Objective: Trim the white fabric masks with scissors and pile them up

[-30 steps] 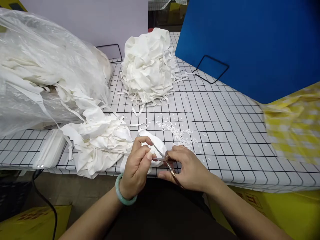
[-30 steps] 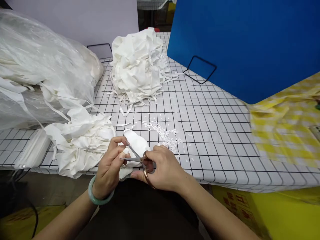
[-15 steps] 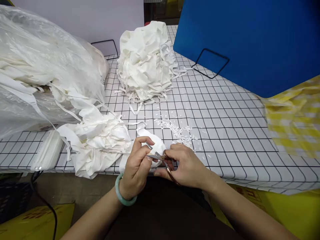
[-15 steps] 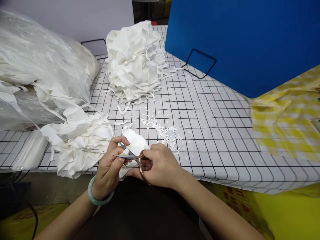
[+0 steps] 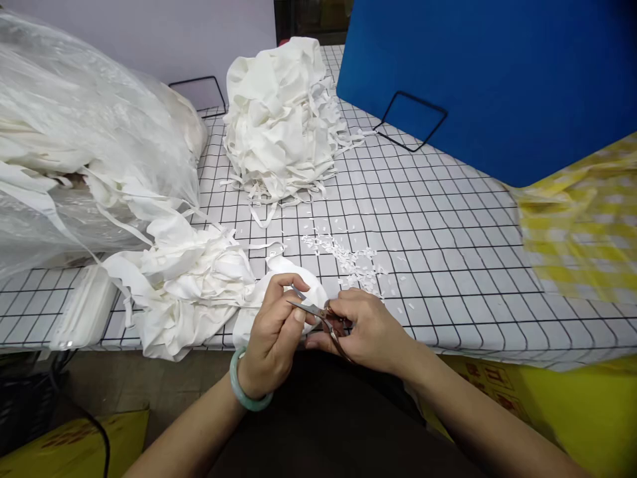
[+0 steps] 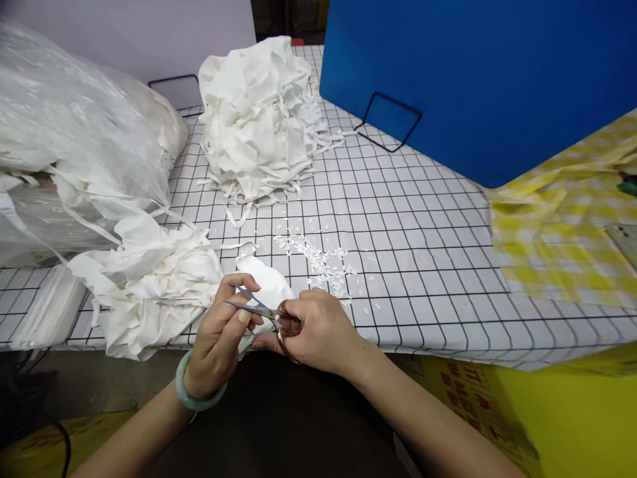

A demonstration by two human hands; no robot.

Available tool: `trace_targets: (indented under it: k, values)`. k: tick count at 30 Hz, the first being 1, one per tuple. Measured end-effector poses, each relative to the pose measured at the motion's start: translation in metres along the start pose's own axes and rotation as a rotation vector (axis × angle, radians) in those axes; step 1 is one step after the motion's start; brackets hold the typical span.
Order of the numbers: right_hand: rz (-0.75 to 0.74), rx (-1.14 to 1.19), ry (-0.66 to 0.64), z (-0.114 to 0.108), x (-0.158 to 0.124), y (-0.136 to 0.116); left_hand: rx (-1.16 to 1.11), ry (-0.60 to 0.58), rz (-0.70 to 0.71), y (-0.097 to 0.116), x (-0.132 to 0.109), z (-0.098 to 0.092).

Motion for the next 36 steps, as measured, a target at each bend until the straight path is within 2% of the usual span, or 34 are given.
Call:
trace_targets:
  k: [6,9,13,15,17,20,22,24,26,28,29,31,33,34,36]
  values:
    - [0.123,0.002,0.032,-0.004,-0.014,0.024,-0.045,-0.080,-0.012,-0.007,0.009,0.019]
    - [0.218,0.016,0.089,-0.007,-0.021,0.041,-0.070,-0.151,-0.029,-0.014,0.014,0.033]
    - [0.396,0.117,0.104,-0.009,-0.029,0.065,-0.080,-0.210,-0.084,-0.023,0.020,0.050]
    - [0.514,0.226,0.075,-0.011,-0.034,0.076,-0.072,-0.217,-0.128,-0.024,0.022,0.050]
    - [0.542,0.323,0.074,-0.018,-0.038,0.079,-0.054,-0.225,-0.157,-0.018,0.020,0.040]
    - [0.444,0.335,0.091,-0.029,-0.037,0.072,0.082,-0.204,-0.114,-0.001,0.006,0.004]
    - [0.421,0.271,0.057,-0.023,-0.030,0.066,0.309,-0.083,-0.046,0.009,-0.012,-0.029]
    - [0.381,0.192,0.009,-0.005,-0.016,0.057,0.594,0.021,-0.005,0.011,-0.034,-0.052]
    - [0.254,0.145,-0.005,0.017,-0.001,0.040,0.787,-0.025,-0.009,0.004,-0.053,-0.054]
    - [0.086,0.153,0.012,0.033,0.009,0.017,0.794,-0.160,-0.030,-0.004,-0.062,-0.046]
    - [-0.004,0.187,0.018,0.036,0.009,0.005,0.749,-0.186,-0.031,-0.002,-0.063,-0.044]
    - [-0.165,0.346,-0.017,0.033,0.001,-0.018,0.663,-0.103,0.008,0.015,-0.060,-0.050]
    - [-0.217,0.593,-0.123,0.023,-0.011,-0.034,0.633,0.064,0.099,0.042,-0.056,-0.062]
    - [-0.178,0.707,-0.182,0.019,-0.015,-0.038,0.627,0.127,0.139,0.052,-0.054,-0.067]
    - [-0.028,0.870,-0.259,0.018,-0.016,-0.039,0.549,0.151,0.146,0.057,-0.047,-0.066]
Point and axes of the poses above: each hand's wrist, its own x-axis towards the middle knuckle, its own z-axis out of the palm, y = z × x, the point moved 6 cm from there along x, towards the middle knuckle, and after that the axes turned 12 degrees about z, right-handed, at the moved point
